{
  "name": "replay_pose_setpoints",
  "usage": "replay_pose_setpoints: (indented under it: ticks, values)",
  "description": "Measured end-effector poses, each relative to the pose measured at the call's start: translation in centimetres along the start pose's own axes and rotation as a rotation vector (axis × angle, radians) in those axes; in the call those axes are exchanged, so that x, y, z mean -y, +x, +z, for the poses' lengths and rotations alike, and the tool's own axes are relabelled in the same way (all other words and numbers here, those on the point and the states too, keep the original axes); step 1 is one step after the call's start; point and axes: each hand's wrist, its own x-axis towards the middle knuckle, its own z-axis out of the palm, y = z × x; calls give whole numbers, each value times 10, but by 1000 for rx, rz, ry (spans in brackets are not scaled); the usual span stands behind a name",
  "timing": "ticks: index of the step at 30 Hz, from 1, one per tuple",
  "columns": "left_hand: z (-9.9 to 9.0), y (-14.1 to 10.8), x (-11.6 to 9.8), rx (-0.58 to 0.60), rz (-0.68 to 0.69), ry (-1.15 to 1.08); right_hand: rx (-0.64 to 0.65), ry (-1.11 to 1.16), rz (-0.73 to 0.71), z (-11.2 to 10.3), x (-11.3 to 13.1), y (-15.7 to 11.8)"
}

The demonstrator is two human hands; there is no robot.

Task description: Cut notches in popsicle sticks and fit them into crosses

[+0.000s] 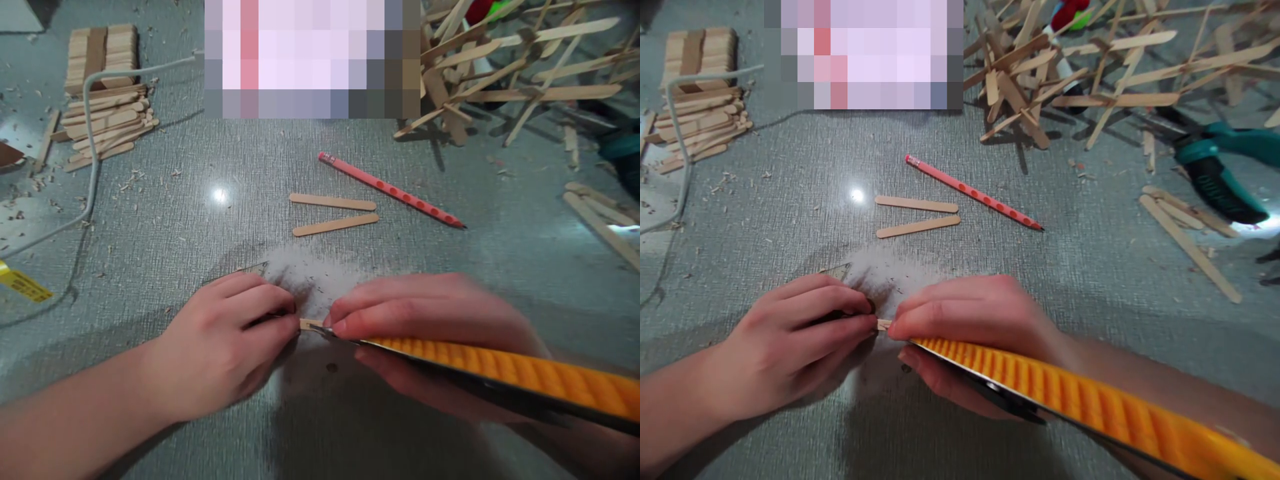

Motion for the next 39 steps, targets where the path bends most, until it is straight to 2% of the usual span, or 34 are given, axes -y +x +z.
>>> replay_pose_setpoints:
  ticks: [17, 33, 36, 39]
  values:
    - [2, -2, 1, -6, -9, 30, 88, -37, 23, -4, 3, 0]
    - [1, -2, -1, -11, -15, 24, 79, -63, 42, -3, 1, 0]
    - [2, -1, -1, -14, -5, 15, 51, -46, 2, -3, 1, 1]
    - [2, -2, 0, -15, -7, 26, 79, -49, -1, -4, 2, 2]
